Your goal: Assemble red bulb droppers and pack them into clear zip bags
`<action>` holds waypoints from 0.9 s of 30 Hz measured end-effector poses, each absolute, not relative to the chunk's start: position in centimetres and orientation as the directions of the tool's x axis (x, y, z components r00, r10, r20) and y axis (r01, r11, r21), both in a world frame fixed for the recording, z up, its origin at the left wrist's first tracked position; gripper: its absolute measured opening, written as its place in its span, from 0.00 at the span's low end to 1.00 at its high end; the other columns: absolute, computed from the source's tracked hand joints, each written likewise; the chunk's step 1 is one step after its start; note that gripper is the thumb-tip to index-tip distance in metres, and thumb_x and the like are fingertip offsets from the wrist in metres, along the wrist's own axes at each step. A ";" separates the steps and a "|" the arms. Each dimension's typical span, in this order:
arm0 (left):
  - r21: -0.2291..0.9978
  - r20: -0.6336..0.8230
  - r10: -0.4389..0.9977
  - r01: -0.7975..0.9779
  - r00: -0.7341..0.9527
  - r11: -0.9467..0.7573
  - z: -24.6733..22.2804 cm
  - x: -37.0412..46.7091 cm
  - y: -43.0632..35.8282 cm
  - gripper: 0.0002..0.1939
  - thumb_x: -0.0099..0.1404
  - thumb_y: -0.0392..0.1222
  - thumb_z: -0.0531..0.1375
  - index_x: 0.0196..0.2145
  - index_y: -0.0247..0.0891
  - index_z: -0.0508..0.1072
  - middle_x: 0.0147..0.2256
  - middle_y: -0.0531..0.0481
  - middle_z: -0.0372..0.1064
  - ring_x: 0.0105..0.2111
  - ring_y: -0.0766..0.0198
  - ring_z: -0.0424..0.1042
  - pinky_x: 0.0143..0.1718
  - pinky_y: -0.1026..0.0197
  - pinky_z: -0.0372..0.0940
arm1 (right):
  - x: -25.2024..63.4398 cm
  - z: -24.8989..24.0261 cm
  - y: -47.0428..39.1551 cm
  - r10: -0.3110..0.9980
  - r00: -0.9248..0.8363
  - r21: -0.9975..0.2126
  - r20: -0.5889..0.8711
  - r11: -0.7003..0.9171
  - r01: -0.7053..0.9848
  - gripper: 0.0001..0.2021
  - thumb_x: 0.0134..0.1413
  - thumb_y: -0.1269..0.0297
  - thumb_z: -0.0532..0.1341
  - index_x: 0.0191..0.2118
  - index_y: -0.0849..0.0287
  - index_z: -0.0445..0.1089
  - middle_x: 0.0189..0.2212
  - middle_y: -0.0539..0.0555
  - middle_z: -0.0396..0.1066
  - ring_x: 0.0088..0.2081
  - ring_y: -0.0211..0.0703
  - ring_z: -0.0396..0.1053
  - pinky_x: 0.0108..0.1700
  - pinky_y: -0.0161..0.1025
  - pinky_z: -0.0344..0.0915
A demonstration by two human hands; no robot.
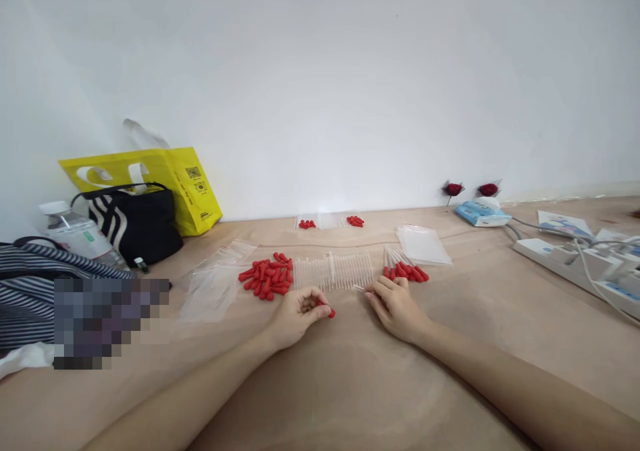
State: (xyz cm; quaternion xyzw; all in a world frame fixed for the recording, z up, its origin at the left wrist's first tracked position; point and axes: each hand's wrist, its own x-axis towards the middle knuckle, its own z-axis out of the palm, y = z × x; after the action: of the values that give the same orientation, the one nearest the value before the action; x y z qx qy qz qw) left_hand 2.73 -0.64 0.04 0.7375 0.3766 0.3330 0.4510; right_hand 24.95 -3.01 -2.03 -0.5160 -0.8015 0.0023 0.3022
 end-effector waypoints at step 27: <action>0.519 0.324 0.711 0.510 0.624 -0.685 0.1 3.1 -2.2 0.13 0.56 0.33 0.56 0.40 0.38 0.70 0.36 0.48 0.65 0.37 0.61 0.65 0.39 0.59 0.61 | 25.0 -1.7 -3.3 0.755 -0.421 -0.293 0.503 0.607 0.739 0.07 0.54 0.69 0.52 0.35 0.58 0.66 0.29 0.52 0.67 0.32 0.38 0.61 0.41 0.42 0.47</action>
State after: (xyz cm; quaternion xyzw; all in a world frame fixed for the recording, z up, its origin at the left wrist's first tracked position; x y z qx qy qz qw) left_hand 3.06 -2.18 0.06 0.8804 0.3467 0.2600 0.1926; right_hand 24.98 -3.31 -1.68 -0.4433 -0.8427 0.0134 0.3053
